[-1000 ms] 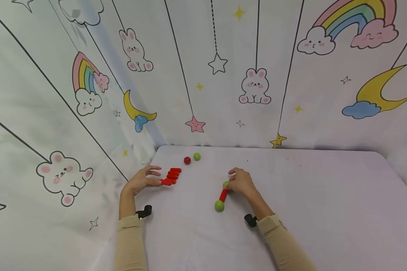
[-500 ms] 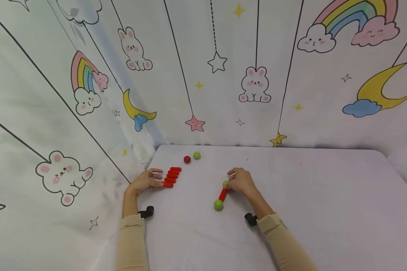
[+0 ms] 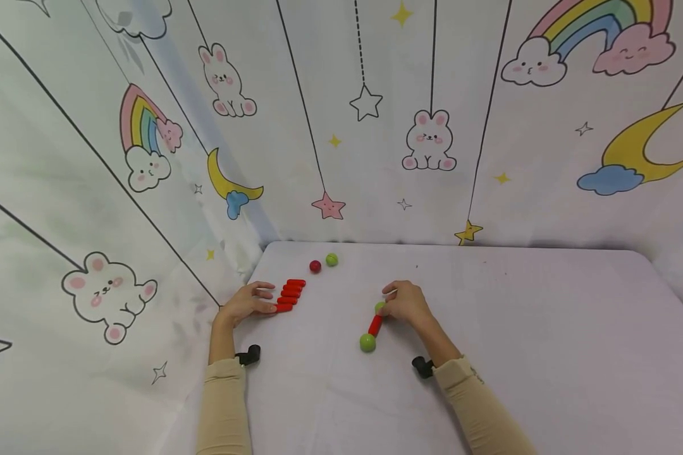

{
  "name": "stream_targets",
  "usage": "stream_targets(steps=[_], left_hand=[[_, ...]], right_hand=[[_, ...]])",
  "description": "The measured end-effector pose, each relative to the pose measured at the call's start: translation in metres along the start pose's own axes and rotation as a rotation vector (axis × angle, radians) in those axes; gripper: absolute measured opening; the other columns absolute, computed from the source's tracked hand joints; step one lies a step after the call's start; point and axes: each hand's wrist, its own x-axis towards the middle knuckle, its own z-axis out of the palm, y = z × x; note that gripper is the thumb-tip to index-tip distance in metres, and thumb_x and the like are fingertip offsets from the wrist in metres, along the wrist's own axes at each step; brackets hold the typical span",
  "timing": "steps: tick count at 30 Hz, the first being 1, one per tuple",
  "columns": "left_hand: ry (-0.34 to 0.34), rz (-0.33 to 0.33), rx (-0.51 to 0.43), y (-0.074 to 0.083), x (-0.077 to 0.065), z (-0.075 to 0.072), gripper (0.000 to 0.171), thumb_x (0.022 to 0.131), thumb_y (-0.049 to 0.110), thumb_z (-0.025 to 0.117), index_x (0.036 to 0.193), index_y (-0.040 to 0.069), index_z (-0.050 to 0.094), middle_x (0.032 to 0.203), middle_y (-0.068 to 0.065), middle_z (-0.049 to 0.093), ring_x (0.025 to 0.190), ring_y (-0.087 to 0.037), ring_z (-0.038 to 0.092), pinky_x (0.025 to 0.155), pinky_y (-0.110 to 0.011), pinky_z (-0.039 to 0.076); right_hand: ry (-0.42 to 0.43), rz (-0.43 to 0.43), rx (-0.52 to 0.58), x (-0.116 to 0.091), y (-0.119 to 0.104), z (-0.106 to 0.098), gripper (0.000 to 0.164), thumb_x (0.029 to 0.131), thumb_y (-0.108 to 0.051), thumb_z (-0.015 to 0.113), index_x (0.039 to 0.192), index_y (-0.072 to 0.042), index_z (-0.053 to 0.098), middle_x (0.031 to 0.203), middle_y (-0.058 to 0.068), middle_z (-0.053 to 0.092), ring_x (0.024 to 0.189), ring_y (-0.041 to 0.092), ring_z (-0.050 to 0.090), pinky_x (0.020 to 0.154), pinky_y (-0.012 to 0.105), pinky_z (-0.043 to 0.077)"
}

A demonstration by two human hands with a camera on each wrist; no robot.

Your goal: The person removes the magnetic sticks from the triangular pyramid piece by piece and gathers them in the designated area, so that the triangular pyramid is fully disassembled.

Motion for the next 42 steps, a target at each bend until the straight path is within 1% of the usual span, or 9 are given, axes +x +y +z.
stream_targets(steps=[7, 14, 19, 23, 27, 31, 36, 38, 42], left_hand=[[0.065, 0.022, 0.051, -0.001, 0.003, 0.006, 0.067, 0.084, 0.004, 0.085, 0.143, 0.001, 0.056, 0.135, -0.026, 0.054, 0.108, -0.031, 0.063, 0.087, -0.031, 0.055], [0.099, 0.02, 0.07, 0.002, 0.005, 0.01, 0.066, 0.083, 0.003, 0.086, 0.142, 0.002, 0.057, 0.132, -0.024, 0.055, 0.111, -0.032, 0.064, 0.09, -0.034, 0.055], [0.103, 0.004, 0.091, 0.004, 0.005, 0.011, 0.065, 0.084, 0.006, 0.086, 0.142, 0.004, 0.057, 0.131, -0.022, 0.056, 0.112, -0.033, 0.06, 0.092, -0.037, 0.053], [0.096, -0.008, 0.091, 0.008, 0.002, 0.01, 0.064, 0.086, 0.005, 0.084, 0.143, 0.001, 0.055, 0.133, -0.025, 0.055, 0.108, -0.033, 0.062, 0.092, -0.038, 0.057], [0.118, 0.011, 0.086, 0.018, -0.002, 0.009, 0.061, 0.089, 0.004, 0.081, 0.143, -0.002, 0.053, 0.133, -0.028, 0.053, 0.099, -0.032, 0.067, 0.087, -0.038, 0.061], [0.131, 0.052, 0.084, 0.032, -0.003, 0.014, 0.057, 0.095, 0.007, 0.076, 0.144, -0.004, 0.049, 0.136, -0.03, 0.05, 0.102, -0.035, 0.067, 0.089, -0.041, 0.061], [0.13, 0.116, 0.115, 0.052, -0.004, 0.032, 0.048, 0.097, 0.014, 0.075, 0.14, 0.002, 0.056, 0.135, -0.028, 0.055, 0.105, -0.037, 0.064, 0.092, -0.049, 0.06], [0.117, 0.136, 0.148, 0.059, -0.003, 0.04, 0.046, 0.097, 0.019, 0.076, 0.138, 0.006, 0.058, 0.133, -0.024, 0.058, 0.106, -0.034, 0.064, 0.091, -0.047, 0.061], [0.097, 0.172, 0.191, 0.072, 0.002, 0.055, 0.048, 0.096, 0.024, 0.077, 0.138, 0.007, 0.06, 0.133, -0.021, 0.059, 0.108, -0.033, 0.065, 0.087, -0.041, 0.061]], right_hand=[[-0.004, 0.012, 0.013, 0.0, 0.001, 0.0, 0.047, 0.079, -0.009, 0.089, 0.121, 0.0, 0.071, 0.102, 0.011, 0.073, 0.077, 0.018, 0.07, 0.066, 0.03, 0.058], [-0.001, 0.023, 0.008, 0.001, 0.0, -0.001, 0.047, 0.079, -0.01, 0.089, 0.121, -0.001, 0.071, 0.101, 0.01, 0.072, 0.076, 0.017, 0.069, 0.066, 0.03, 0.057], [-0.006, 0.014, 0.008, -0.001, -0.001, -0.002, 0.047, 0.078, -0.01, 0.089, 0.12, 0.0, 0.071, 0.101, 0.01, 0.073, 0.077, 0.018, 0.07, 0.065, 0.03, 0.058], [-0.001, -0.003, -0.003, -0.001, -0.001, -0.002, 0.046, 0.078, -0.01, 0.089, 0.12, 0.0, 0.071, 0.101, 0.01, 0.074, 0.081, 0.019, 0.069, 0.065, 0.03, 0.057], [0.006, 0.002, 0.017, 0.0, 0.0, 0.001, 0.047, 0.079, -0.009, 0.089, 0.122, -0.001, 0.071, 0.103, 0.01, 0.074, 0.082, 0.02, 0.069, 0.068, 0.031, 0.059], [0.007, 0.002, 0.045, 0.002, 0.0, 0.003, 0.05, 0.078, -0.007, 0.089, 0.123, 0.0, 0.07, 0.104, 0.011, 0.073, 0.081, 0.02, 0.07, 0.069, 0.032, 0.061], [0.01, -0.039, 0.033, 0.002, -0.001, 0.004, 0.051, 0.076, -0.008, 0.091, 0.122, -0.001, 0.071, 0.104, 0.01, 0.074, 0.086, 0.02, 0.069, 0.068, 0.032, 0.06], [0.012, -0.054, 0.021, 0.001, -0.002, 0.005, 0.05, 0.076, -0.009, 0.091, 0.122, -0.001, 0.071, 0.103, 0.009, 0.074, 0.087, 0.021, 0.068, 0.069, 0.031, 0.059], [0.022, -0.065, -0.02, -0.001, -0.003, 0.006, 0.051, 0.078, -0.013, 0.09, 0.123, -0.001, 0.071, 0.104, 0.009, 0.074, 0.09, 0.022, 0.068, 0.072, 0.032, 0.058]])
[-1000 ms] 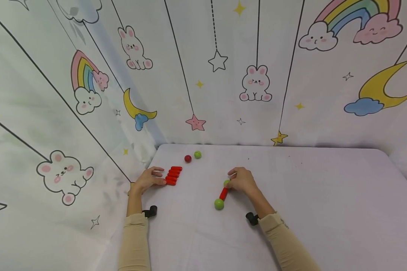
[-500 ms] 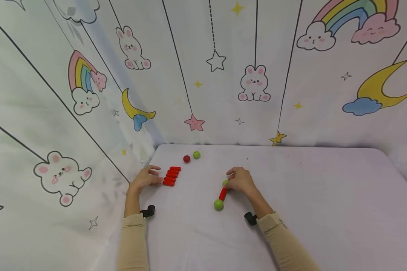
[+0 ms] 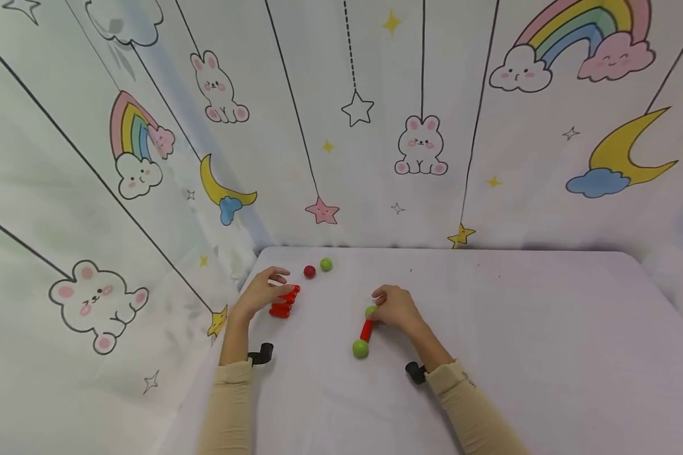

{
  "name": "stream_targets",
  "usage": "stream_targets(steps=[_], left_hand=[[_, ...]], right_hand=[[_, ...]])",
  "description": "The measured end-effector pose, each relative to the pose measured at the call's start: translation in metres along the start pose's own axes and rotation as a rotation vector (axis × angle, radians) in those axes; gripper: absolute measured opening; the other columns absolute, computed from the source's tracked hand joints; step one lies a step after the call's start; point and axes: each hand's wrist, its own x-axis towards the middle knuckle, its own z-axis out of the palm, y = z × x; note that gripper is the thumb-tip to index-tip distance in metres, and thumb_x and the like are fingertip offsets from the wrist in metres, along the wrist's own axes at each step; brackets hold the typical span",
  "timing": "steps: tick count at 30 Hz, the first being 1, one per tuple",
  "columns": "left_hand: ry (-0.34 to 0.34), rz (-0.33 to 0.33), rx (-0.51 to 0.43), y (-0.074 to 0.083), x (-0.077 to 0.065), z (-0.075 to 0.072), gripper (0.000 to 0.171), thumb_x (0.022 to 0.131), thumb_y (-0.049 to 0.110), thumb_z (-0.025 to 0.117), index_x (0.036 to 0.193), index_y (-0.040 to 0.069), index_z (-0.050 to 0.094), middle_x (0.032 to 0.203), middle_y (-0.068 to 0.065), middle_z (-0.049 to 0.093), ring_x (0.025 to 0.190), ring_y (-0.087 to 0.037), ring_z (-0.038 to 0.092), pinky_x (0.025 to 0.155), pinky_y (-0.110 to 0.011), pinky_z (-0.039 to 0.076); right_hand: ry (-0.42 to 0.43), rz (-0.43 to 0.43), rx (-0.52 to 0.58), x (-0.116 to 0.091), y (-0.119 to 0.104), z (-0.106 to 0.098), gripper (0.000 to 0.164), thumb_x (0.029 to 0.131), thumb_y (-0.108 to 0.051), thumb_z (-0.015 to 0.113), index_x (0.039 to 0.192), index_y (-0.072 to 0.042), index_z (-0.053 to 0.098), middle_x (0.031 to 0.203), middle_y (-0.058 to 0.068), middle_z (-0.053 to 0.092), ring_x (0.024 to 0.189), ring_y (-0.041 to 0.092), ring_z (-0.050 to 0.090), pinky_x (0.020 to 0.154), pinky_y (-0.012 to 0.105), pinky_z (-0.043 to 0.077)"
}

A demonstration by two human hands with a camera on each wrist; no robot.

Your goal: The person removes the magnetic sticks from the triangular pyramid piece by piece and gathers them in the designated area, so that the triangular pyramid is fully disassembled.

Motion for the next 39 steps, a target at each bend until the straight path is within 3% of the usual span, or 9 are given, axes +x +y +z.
stream_targets(steps=[5, 10, 16, 22, 26, 31, 35, 39], left_hand=[[-0.068, 0.052, -0.052, 0.012, 0.004, 0.017, 0.05, 0.096, 0.02, 0.078, 0.139, 0.002, 0.058, 0.13, -0.025, 0.058, 0.103, -0.043, 0.069, 0.084, -0.045, 0.063], [-0.168, 0.112, -0.063, 0.017, 0.006, 0.034, 0.048, 0.097, 0.019, 0.077, 0.136, -0.001, 0.058, 0.13, -0.028, 0.057, 0.103, -0.032, 0.067, 0.081, -0.042, 0.063], [-0.199, 0.114, -0.066, 0.021, 0.006, 0.044, 0.045, 0.097, 0.019, 0.077, 0.135, 0.002, 0.06, 0.132, -0.031, 0.055, 0.102, -0.031, 0.067, 0.081, -0.045, 0.063], [-0.254, 0.08, -0.078, 0.029, 0.004, 0.056, 0.054, 0.094, 0.017, 0.08, 0.138, -0.001, 0.056, 0.135, -0.032, 0.053, 0.105, -0.042, 0.069, 0.08, -0.043, 0.064], [-0.345, 0.034, -0.051, 0.035, -0.002, 0.07, 0.062, 0.089, 0.012, 0.084, 0.141, -0.001, 0.054, 0.136, -0.029, 0.053, 0.098, -0.042, 0.072, 0.08, -0.041, 0.064], [-0.497, 0.02, 0.036, 0.04, -0.007, 0.089, 0.062, 0.084, 0.005, 0.087, 0.139, 0.004, 0.058, 0.135, -0.021, 0.057, 0.088, -0.029, 0.074, 0.079, -0.042, 0.064], [-0.553, 0.054, 0.116, 0.04, -0.007, 0.1, 0.059, 0.081, 0.001, 0.087, 0.134, 0.007, 0.063, 0.129, -0.015, 0.061, 0.088, -0.02, 0.072, 0.076, -0.034, 0.063], [-0.545, 0.086, 0.143, 0.04, -0.006, 0.106, 0.057, 0.082, -0.001, 0.085, 0.134, 0.008, 0.063, 0.127, -0.014, 0.062, 0.092, -0.018, 0.07, 0.076, -0.032, 0.061]], right_hand=[[0.003, -0.027, -0.053, -0.002, 0.0, 0.001, 0.056, 0.078, -0.017, 0.091, 0.127, -0.001, 0.069, 0.105, 0.008, 0.073, 0.09, 0.022, 0.068, 0.073, 0.035, 0.056], [0.013, -0.048, -0.109, -0.004, -0.001, -0.002, 0.062, 0.076, -0.022, 0.092, 0.13, -0.002, 0.067, 0.097, 0.005, 0.072, 0.082, 0.019, 0.065, 0.07, 0.036, 0.053], [0.004, -0.006, -0.165, -0.007, -0.004, -0.004, 0.063, 0.08, -0.025, 0.089, 0.132, 0.002, 0.065, 0.083, 0.003, 0.069, 0.067, 0.017, 0.062, 0.061, 0.031, 0.05], [0.054, 0.021, -0.29, -0.013, -0.012, -0.009, 0.063, 0.079, -0.03, 0.088, 0.131, -0.001, 0.066, 0.087, 0.003, 0.069, 0.072, 0.018, 0.062, 0.059, 0.033, 0.048], [0.034, -0.073, -0.238, -0.012, -0.015, -0.011, 0.059, 0.077, -0.017, 0.09, 0.129, -0.001, 0.068, 0.098, 0.009, 0.071, 0.083, 0.022, 0.065, 0.07, 0.039, 0.054], [-0.066, -0.232, -0.12, -0.006, -0.014, -0.006, 0.059, 0.073, 0.0, 0.089, 0.128, 0.0, 0.068, 0.11, 0.014, 0.072, 0.099, 0.026, 0.07, 0.085, 0.043, 0.058], [-0.102, -0.249, -0.085, -0.006, -0.014, -0.001, 0.059, 0.072, 0.007, 0.086, 0.128, 0.001, 0.068, 0.108, 0.013, 0.072, 0.093, 0.023, 0.073, 0.076, 0.036, 0.06], [-0.067, -0.231, -0.125, -0.008, -0.013, 0.0, 0.058, 0.07, 0.007, 0.086, 0.125, 0.001, 0.069, 0.103, 0.012, 0.073, 0.083, 0.017, 0.071, 0.067, 0.033, 0.057]])
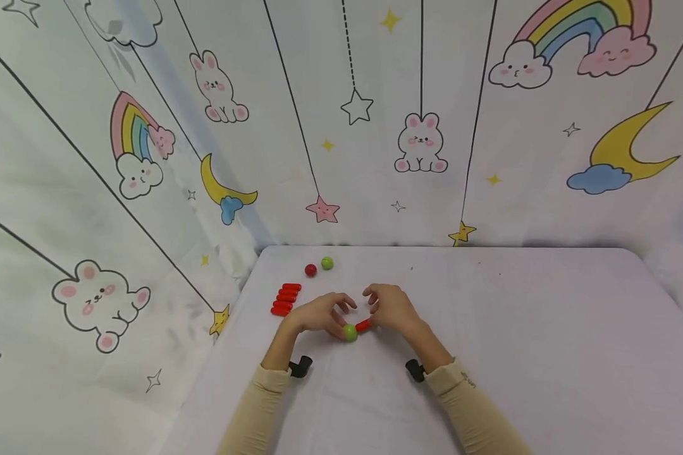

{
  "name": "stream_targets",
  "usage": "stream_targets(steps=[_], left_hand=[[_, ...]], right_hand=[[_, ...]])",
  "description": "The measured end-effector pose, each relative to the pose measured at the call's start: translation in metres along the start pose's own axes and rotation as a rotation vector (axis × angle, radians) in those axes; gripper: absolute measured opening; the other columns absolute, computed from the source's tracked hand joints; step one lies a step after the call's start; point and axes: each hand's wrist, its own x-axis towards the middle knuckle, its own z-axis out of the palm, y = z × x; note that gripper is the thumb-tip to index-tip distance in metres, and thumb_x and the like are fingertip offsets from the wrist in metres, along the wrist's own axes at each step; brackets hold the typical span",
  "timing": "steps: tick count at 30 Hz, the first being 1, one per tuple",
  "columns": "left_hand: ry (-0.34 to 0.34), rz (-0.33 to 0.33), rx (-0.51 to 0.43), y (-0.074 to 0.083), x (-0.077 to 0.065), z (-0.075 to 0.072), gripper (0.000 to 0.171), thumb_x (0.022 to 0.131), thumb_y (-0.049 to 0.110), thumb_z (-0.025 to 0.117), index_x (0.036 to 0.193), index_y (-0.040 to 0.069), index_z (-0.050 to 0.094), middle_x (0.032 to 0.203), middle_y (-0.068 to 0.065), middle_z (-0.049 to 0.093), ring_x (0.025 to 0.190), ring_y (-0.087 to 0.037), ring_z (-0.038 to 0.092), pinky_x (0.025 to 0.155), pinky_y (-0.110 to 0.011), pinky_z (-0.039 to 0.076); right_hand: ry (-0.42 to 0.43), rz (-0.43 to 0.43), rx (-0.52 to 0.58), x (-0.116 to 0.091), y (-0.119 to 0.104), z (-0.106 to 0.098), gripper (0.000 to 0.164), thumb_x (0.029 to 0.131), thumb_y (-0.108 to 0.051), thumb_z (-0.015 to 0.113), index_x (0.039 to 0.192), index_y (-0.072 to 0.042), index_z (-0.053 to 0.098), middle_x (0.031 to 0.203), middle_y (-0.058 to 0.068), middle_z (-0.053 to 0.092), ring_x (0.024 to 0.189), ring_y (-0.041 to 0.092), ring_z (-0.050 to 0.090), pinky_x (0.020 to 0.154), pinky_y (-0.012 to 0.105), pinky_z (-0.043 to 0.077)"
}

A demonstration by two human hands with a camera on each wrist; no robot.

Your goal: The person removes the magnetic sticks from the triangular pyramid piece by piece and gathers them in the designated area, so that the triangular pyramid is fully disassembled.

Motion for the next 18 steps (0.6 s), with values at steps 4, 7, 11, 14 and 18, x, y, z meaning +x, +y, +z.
stream_targets(steps=[4, 7, 11, 14, 18], left_hand=[[0.043, 0.014, -0.039, 0.0, 0.002, 0.001, 0.054, 0.086, 0.0, 0.082, 0.136, 0.006, 0.062, 0.128, -0.017, 0.062, 0.092, -0.019, 0.07, 0.078, -0.033, 0.061], [0.071, 0.028, -0.102, -0.002, 0.004, 0.003, 0.054, 0.086, 0.003, 0.082, 0.136, 0.003, 0.061, 0.128, -0.019, 0.061, 0.093, -0.019, 0.071, 0.079, -0.034, 0.061], [0.075, 0.03, -0.2, -0.003, 0.008, 0.006, 0.056, 0.085, -0.001, 0.083, 0.136, 0.0, 0.06, 0.128, -0.023, 0.059, 0.093, -0.02, 0.07, 0.079, -0.038, 0.063], [0.074, 0.021, -0.252, -0.004, 0.011, 0.007, 0.057, 0.084, -0.004, 0.082, 0.136, 0.0, 0.059, 0.127, -0.024, 0.058, 0.093, -0.022, 0.069, 0.078, -0.041, 0.064], [0.082, 0.03, -0.271, -0.002, 0.014, 0.008, 0.057, 0.084, -0.006, 0.082, 0.135, 0.0, 0.059, 0.126, -0.024, 0.058, 0.093, -0.023, 0.069, 0.078, -0.042, 0.064]], right_hand=[[0.017, 0.045, -0.039, 0.0, 0.003, 0.0, 0.058, 0.069, 0.003, 0.09, 0.124, -0.002, 0.07, 0.099, 0.009, 0.073, 0.077, 0.012, 0.067, 0.067, 0.032, 0.055], [0.001, 0.057, -0.026, 0.001, 0.005, -0.001, 0.058, 0.068, 0.001, 0.092, 0.122, -0.003, 0.071, 0.097, 0.008, 0.073, 0.076, 0.012, 0.067, 0.067, 0.033, 0.055], [-0.035, 0.046, 0.04, 0.001, 0.004, 0.001, 0.057, 0.068, 0.005, 0.09, 0.122, -0.001, 0.071, 0.098, 0.01, 0.074, 0.076, 0.013, 0.071, 0.067, 0.034, 0.057], [-0.047, 0.04, 0.084, 0.001, 0.004, 0.001, 0.057, 0.069, 0.008, 0.088, 0.122, 0.0, 0.07, 0.098, 0.011, 0.074, 0.078, 0.014, 0.073, 0.067, 0.034, 0.059], [-0.051, 0.033, 0.114, 0.001, 0.006, 0.002, 0.055, 0.073, 0.006, 0.089, 0.124, 0.0, 0.07, 0.099, 0.01, 0.074, 0.081, 0.015, 0.074, 0.068, 0.034, 0.061]])
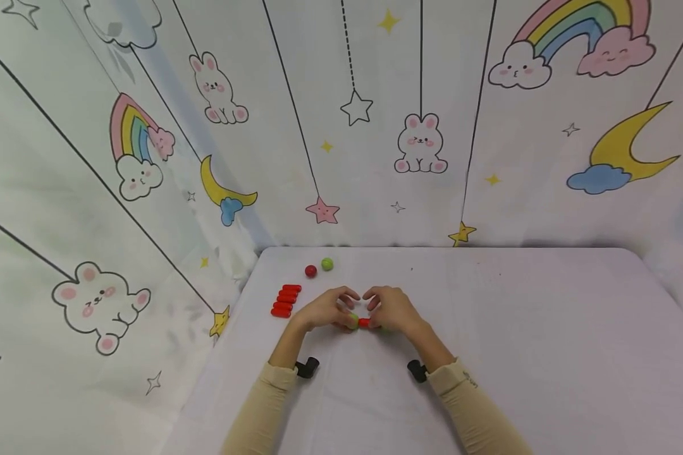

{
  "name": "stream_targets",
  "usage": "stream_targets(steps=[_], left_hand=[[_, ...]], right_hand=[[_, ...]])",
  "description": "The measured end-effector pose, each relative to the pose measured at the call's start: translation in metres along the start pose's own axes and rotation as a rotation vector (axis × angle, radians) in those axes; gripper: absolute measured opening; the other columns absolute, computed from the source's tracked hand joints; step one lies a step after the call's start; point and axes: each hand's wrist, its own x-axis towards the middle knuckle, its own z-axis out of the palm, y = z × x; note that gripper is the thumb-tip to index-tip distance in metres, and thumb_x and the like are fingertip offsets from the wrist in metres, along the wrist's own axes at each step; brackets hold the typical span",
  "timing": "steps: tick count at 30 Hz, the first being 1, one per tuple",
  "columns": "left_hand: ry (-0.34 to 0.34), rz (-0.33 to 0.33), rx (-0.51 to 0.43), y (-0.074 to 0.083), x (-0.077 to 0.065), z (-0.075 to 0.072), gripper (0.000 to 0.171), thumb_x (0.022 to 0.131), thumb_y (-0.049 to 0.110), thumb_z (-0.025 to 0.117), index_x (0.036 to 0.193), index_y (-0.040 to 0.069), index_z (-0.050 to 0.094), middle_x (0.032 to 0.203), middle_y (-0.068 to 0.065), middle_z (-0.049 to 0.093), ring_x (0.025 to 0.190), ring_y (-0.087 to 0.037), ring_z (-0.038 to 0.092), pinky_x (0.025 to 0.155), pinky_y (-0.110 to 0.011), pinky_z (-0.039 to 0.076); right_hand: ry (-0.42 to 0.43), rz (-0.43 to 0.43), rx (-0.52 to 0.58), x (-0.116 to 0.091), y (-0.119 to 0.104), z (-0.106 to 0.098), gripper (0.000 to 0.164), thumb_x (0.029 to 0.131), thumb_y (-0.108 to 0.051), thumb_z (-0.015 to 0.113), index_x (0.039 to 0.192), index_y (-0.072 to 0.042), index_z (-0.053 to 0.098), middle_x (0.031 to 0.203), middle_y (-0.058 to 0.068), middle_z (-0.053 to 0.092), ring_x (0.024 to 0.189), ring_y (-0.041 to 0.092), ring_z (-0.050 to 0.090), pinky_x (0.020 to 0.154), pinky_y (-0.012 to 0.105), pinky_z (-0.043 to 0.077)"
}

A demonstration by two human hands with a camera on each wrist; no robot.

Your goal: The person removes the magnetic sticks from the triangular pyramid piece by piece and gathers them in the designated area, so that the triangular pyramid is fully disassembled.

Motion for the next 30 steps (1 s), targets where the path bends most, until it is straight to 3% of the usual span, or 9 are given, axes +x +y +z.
stream_targets(steps=[10, 17, 20, 25, 30], left_hand=[[0.078, -0.051, -0.057, -0.001, 0.001, 0.001, 0.061, 0.08, -0.004, 0.085, 0.135, 0.001, 0.06, 0.125, -0.025, 0.058, 0.083, -0.024, 0.07, 0.077, -0.042, 0.064], [0.084, -0.039, -0.2, -0.01, 0.005, -0.002, 0.065, 0.081, -0.011, 0.082, 0.141, -0.001, 0.057, 0.133, -0.025, 0.058, 0.082, -0.029, 0.075, 0.076, -0.045, 0.064], [0.104, -0.014, -0.213, -0.014, 0.006, -0.007, 0.065, 0.082, -0.011, 0.08, 0.142, -0.003, 0.056, 0.137, -0.027, 0.058, 0.086, -0.029, 0.075, 0.077, -0.043, 0.064], [0.201, 0.033, -0.193, -0.016, 0.001, -0.021, 0.063, 0.084, -0.012, 0.078, 0.142, -0.005, 0.056, 0.137, -0.028, 0.059, 0.103, -0.029, 0.069, 0.08, -0.04, 0.064], [0.19, 0.064, -0.196, -0.013, 0.001, -0.031, 0.061, 0.089, -0.008, 0.076, 0.145, -0.005, 0.053, 0.141, -0.028, 0.056, 0.112, -0.033, 0.067, 0.086, -0.041, 0.062]], right_hand=[[-0.002, 0.017, 0.03, 0.001, 0.002, 0.003, 0.058, 0.074, 0.003, 0.09, 0.127, -0.001, 0.069, 0.101, 0.01, 0.076, 0.082, 0.015, 0.074, 0.069, 0.034, 0.06], [0.018, 0.056, 0.007, 0.003, 0.004, 0.004, 0.057, 0.075, -0.003, 0.092, 0.127, -0.004, 0.07, 0.094, 0.004, 0.076, 0.075, 0.012, 0.071, 0.07, 0.034, 0.058], [0.013, 0.07, 0.006, 0.003, 0.005, 0.004, 0.056, 0.074, -0.003, 0.092, 0.126, -0.004, 0.07, 0.092, 0.003, 0.076, 0.075, 0.013, 0.07, 0.07, 0.033, 0.058], [0.004, 0.11, -0.019, 0.002, 0.007, -0.001, 0.055, 0.073, -0.001, 0.091, 0.125, -0.004, 0.071, 0.092, 0.003, 0.075, 0.079, 0.014, 0.068, 0.07, 0.032, 0.056], [0.022, 0.105, -0.035, 0.001, 0.01, -0.008, 0.054, 0.072, 0.0, 0.091, 0.122, -0.003, 0.072, 0.095, 0.006, 0.075, 0.079, 0.015, 0.069, 0.073, 0.035, 0.057]])
